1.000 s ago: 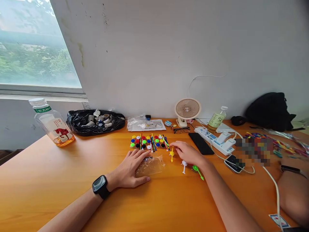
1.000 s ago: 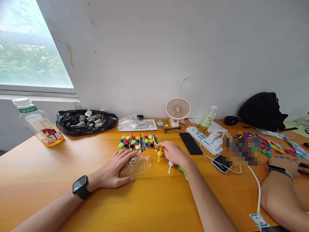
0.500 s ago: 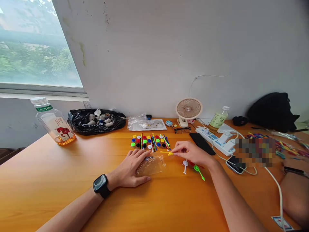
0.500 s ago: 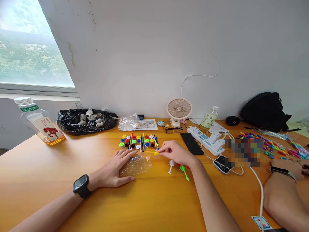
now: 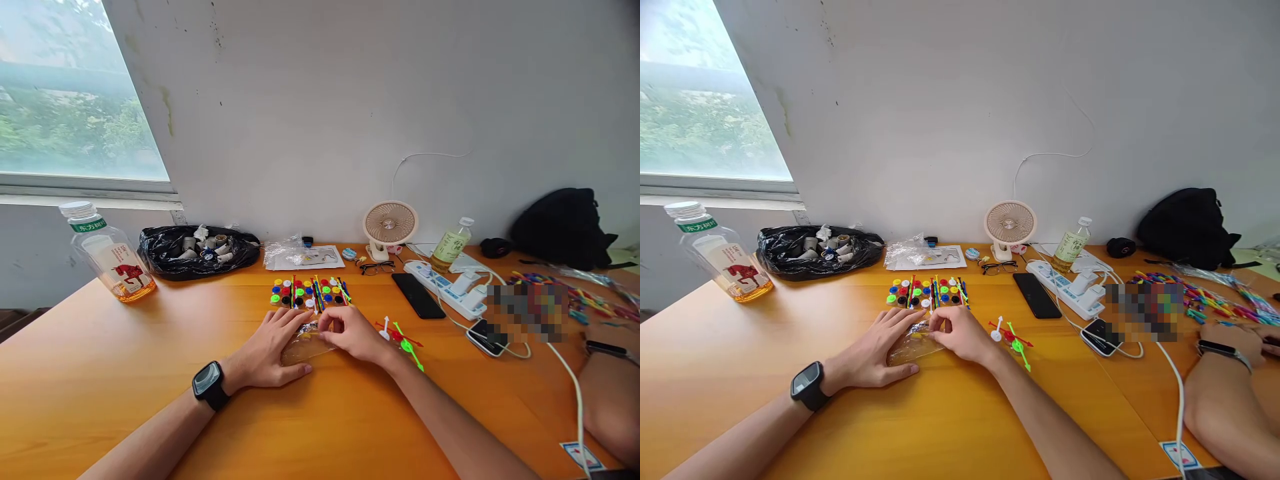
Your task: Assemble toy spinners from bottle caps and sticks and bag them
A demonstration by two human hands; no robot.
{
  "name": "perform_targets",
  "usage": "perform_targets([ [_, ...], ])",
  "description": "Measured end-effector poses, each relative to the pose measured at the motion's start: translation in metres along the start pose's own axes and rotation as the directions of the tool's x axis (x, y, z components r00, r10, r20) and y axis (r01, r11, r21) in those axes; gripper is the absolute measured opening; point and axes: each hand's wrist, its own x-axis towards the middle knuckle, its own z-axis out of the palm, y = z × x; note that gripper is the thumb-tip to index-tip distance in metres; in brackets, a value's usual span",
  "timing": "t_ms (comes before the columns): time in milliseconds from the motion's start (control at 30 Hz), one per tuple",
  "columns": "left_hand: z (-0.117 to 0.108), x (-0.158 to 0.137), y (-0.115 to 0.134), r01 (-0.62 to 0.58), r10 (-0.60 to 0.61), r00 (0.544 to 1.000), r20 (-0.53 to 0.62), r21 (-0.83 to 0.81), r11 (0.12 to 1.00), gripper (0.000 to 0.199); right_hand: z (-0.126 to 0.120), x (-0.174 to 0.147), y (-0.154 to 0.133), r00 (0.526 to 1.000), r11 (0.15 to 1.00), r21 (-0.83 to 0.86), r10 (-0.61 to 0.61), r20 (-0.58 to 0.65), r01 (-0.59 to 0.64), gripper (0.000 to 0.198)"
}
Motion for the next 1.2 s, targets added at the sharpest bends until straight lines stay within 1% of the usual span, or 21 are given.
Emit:
perform_targets([
  [133,-0.002,0.001,0.002,-0.003,0.003,1.0,0.0,-0.013,1.0,0.09,0.023,0.005,0.002,0.98,0.998,-0.06,-0.01,-0.198,-0.002,0.011],
  [200,-0.002,0.001,0.002,-0.002,0.002,1.0,0.003,-0.015,1.0,0.091,0.024,0.007,0.0,0.967,0.994,-0.109,-0.035,-0.251,0.008,0.008],
  [233,-0.002,0.001,0.002,0.001,-0.001,1.0,0.005,-0.014,1.0,0.092,0.021,0.007,-0.002,0.966,0.991,-0.136,-0.054,-0.252,0.02,0.005],
  [300,-0.002,0.0,0.002,0.005,-0.005,1.0,0.009,-0.008,1.0,0.093,0.004,0.005,-0.006,0.976,0.982,-0.177,-0.094,-0.198,0.059,0.007],
  [367,-0.002,0.0,0.002,0.01,-0.01,1.0,0.012,-0.001,1.0,0.094,-0.025,0.0,-0.009,0.99,0.974,-0.215,-0.101,-0.102,0.077,0.008],
  [433,-0.003,0.0,0.002,0.009,-0.009,1.0,0.014,0.002,1.0,0.094,-0.059,-0.009,-0.007,0.998,0.972,-0.234,-0.037,-0.052,0.024,0.01],
  [467,-0.003,0.0,0.002,0.007,-0.007,1.0,0.016,0.001,1.0,0.094,-0.075,-0.014,-0.004,1.0,0.973,-0.229,0.016,0.022,-0.01,0.011],
  [500,-0.003,0.0,0.002,0.006,-0.006,1.0,0.017,-0.002,1.0,0.094,-0.089,-0.019,-0.001,0.991,0.974,-0.222,0.072,0.112,-0.045,0.012],
  [533,-0.004,0.0,0.002,0.005,-0.005,1.0,0.018,-0.005,1.0,0.093,-0.1,-0.023,0.004,0.971,0.973,-0.22,0.116,0.207,-0.069,0.015],
  [567,-0.004,0.0,0.002,0.005,-0.005,1.0,0.017,-0.007,1.0,0.093,-0.107,-0.027,0.009,0.951,0.97,-0.231,0.145,0.272,-0.081,0.017],
  [633,-0.004,0.0,0.002,0.01,-0.01,1.0,0.018,-0.009,1.0,0.092,-0.113,-0.03,0.017,0.913,0.95,-0.274,0.239,0.33,-0.15,0.021],
  [700,-0.004,0.0,0.002,0.018,-0.017,1.0,0.023,-0.007,1.0,0.091,-0.11,-0.03,0.023,0.899,0.921,-0.333,0.311,0.309,-0.204,0.017],
  [767,-0.003,0.0,0.002,0.023,-0.023,0.999,0.027,-0.004,1.0,0.091,-0.107,-0.027,0.024,0.911,0.911,-0.352,0.316,0.265,-0.214,0.008],
  [800,-0.003,0.0,0.002,0.024,-0.024,0.999,0.028,-0.002,1.0,0.091,-0.106,-0.026,0.024,0.923,0.919,-0.338,0.296,0.245,-0.205,0.005],
  [867,-0.003,0.0,0.001,0.018,-0.018,1.0,0.023,0.001,1.0,0.091,-0.107,-0.025,0.021,0.954,0.943,-0.283,0.232,0.188,-0.173,0.012],
  [900,-0.002,0.0,0.001,0.014,-0.014,1.0,0.019,0.001,1.0,0.09,-0.109,-0.025,0.018,0.971,0.955,-0.254,0.194,0.141,-0.154,0.016],
  [967,-0.002,0.0,0.0,0.006,-0.006,1.0,0.008,0.0,1.0,0.089,-0.113,-0.024,0.012,0.993,0.975,-0.191,0.115,0.01,-0.111,0.023],
  [1033,-0.002,0.0,0.0,0.004,-0.004,1.0,0.003,-0.002,1.0,0.089,-0.114,-0.024,0.005,0.989,0.993,-0.088,0.072,-0.125,-0.083,0.027],
  [1067,-0.002,0.001,0.0,0.006,-0.006,1.0,0.006,-0.003,1.0,0.089,-0.113,-0.024,0.002,0.984,0.997,-0.017,0.073,-0.161,-0.077,0.03],
  [1133,-0.003,0.001,0.001,0.013,-0.013,1.0,0.017,-0.003,1.0,0.09,-0.107,-0.023,-0.004,0.984,0.989,0.125,0.091,-0.151,-0.072,0.032],
  [1200,-0.003,0.001,0.001,0.018,-0.018,1.0,0.025,-0.003,1.0,0.09,-0.094,-0.019,-0.006,0.992,0.967,0.24,0.107,-0.063,-0.089,0.032],
])
